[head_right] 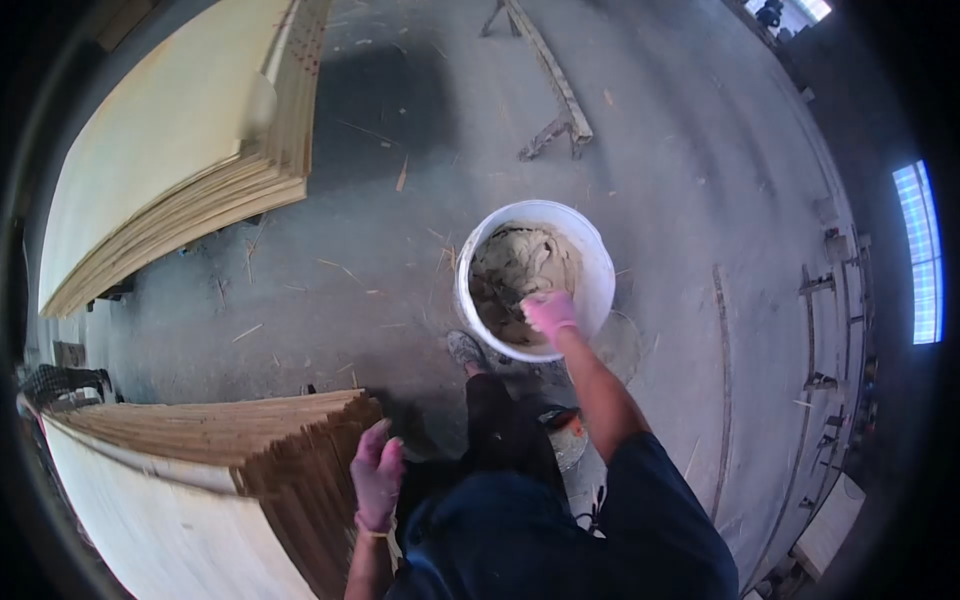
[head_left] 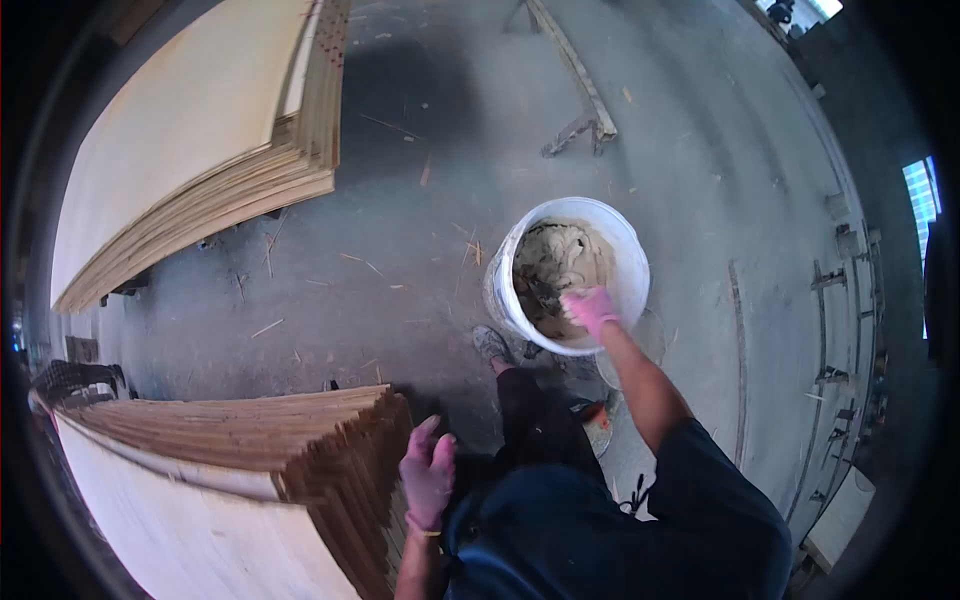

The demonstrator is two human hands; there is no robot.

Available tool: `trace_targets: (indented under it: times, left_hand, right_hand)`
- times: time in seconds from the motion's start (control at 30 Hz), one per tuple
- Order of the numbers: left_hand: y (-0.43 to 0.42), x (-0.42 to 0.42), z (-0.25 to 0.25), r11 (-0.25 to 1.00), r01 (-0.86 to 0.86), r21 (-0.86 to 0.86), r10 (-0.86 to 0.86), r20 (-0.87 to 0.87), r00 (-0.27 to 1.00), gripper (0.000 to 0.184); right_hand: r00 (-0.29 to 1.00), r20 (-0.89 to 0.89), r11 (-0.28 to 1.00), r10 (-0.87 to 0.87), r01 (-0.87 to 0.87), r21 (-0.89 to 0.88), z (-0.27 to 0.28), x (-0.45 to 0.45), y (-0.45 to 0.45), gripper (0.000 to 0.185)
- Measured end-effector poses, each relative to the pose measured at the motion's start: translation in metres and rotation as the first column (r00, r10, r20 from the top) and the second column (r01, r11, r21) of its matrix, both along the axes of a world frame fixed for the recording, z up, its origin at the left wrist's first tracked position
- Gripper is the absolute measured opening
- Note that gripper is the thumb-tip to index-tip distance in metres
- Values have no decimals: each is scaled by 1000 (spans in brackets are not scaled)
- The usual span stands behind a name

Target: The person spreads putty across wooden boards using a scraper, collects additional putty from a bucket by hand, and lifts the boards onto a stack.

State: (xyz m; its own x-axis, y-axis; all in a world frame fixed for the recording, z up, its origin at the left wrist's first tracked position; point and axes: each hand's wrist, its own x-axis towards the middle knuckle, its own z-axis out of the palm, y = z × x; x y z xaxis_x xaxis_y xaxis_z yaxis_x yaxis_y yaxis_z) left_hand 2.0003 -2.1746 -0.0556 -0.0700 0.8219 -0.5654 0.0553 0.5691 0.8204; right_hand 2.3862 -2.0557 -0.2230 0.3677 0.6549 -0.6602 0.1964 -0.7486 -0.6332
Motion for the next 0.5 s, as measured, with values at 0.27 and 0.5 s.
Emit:
trace_targets:
  times: [0.27, 0.5]
  left_hand:
    - [110, 118, -79, 900, 368, -233, -381, -13, 924, 51]
    - [136, 157, -93, 802, 515, -303, -527, 48, 849, 57]
  right_hand:
    - [781, 458, 891, 425, -271, -365, -94, -59, 54, 51]
    - [404, 148, 366, -903, 902, -229, -40, -36, 19, 34]
